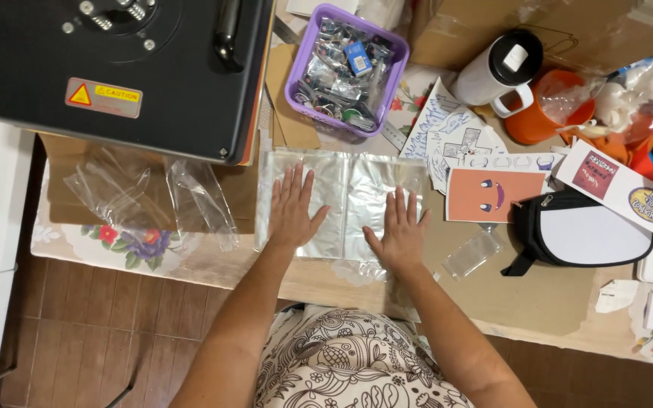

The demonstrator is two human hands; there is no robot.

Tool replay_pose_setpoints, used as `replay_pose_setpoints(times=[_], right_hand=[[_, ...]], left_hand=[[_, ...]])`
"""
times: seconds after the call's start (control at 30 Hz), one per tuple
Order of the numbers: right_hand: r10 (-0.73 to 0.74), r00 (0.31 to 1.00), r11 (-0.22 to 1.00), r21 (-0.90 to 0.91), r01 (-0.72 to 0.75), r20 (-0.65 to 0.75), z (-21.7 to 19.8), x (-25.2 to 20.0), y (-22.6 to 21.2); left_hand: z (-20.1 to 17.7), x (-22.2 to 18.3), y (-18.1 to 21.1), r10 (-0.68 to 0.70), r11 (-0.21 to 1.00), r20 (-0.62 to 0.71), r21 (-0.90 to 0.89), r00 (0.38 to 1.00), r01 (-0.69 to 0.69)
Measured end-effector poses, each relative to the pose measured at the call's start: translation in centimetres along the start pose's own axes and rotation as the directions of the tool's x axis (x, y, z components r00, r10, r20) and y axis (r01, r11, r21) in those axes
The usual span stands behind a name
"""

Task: Preparing and flattening clear plastic bags on a work table for packaging.

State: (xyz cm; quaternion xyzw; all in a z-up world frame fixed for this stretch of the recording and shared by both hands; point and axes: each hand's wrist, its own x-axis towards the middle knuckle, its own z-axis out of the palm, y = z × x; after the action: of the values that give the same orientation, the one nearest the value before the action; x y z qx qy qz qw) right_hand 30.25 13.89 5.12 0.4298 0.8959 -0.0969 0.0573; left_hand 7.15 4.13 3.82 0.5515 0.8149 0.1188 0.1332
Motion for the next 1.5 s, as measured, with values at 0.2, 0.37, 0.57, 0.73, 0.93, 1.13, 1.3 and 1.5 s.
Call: replay_pose_setpoints(times=[0.2,0.37,0.57,0.73,0.93,1.13,1.3,1.5], right_hand=[[0.047,0.998,0.999,0.005,-0.048,0.033,0.1,-0.3,0.3],[0.051,0.999,0.998,0.023,-0.051,0.013,-0.2,-0.5,-0.2],[-0.191,0.946,0.975,0.065,0.214,-0.260,-3.2,3.1,-4.8],[-0.416,0.908,0.871,0.260,0.416,-0.059,-1.2,12.4,-7.0],[-0.412,0.899,0.885,0.170,0.433,-0.145,-1.4,14.6,-9.8],[-0.275,0.937,0.946,0.115,0.304,-0.217,0.2,15.4,-7.8],[-0.335,0.902,0.923,0.094,0.372,-0.273,0.8,14.2,-7.9],[-0.260,0.907,0.930,0.167,0.328,-0.333,2.6,13.6,-8.3]], left_hand=[[-0.2,-0.9,-2.5,-0.029,1.000,-0.021,0.002,0.999,0.029],[0.1,-1.9,-4.6,-0.032,0.999,-0.051,-0.028,0.998,0.031],[-1.7,-0.8,-4.1,-0.068,0.986,-0.261,-0.163,0.963,0.025],[2.1,-3.5,-1.4,0.247,0.913,-0.416,-0.203,0.875,-0.354],[2.0,-14.2,-0.4,-0.118,0.890,-0.115,-0.453,0.986,0.053],[-2.5,-16.5,-1.2,-0.522,-0.439,0.667,-0.744,0.532,0.503],[-0.9,-14.9,-0.3,-0.298,-0.772,0.757,-0.549,0.581,0.320],[-1.0,-12.9,2.3,-0.343,-0.868,0.733,-0.487,0.587,0.101]])
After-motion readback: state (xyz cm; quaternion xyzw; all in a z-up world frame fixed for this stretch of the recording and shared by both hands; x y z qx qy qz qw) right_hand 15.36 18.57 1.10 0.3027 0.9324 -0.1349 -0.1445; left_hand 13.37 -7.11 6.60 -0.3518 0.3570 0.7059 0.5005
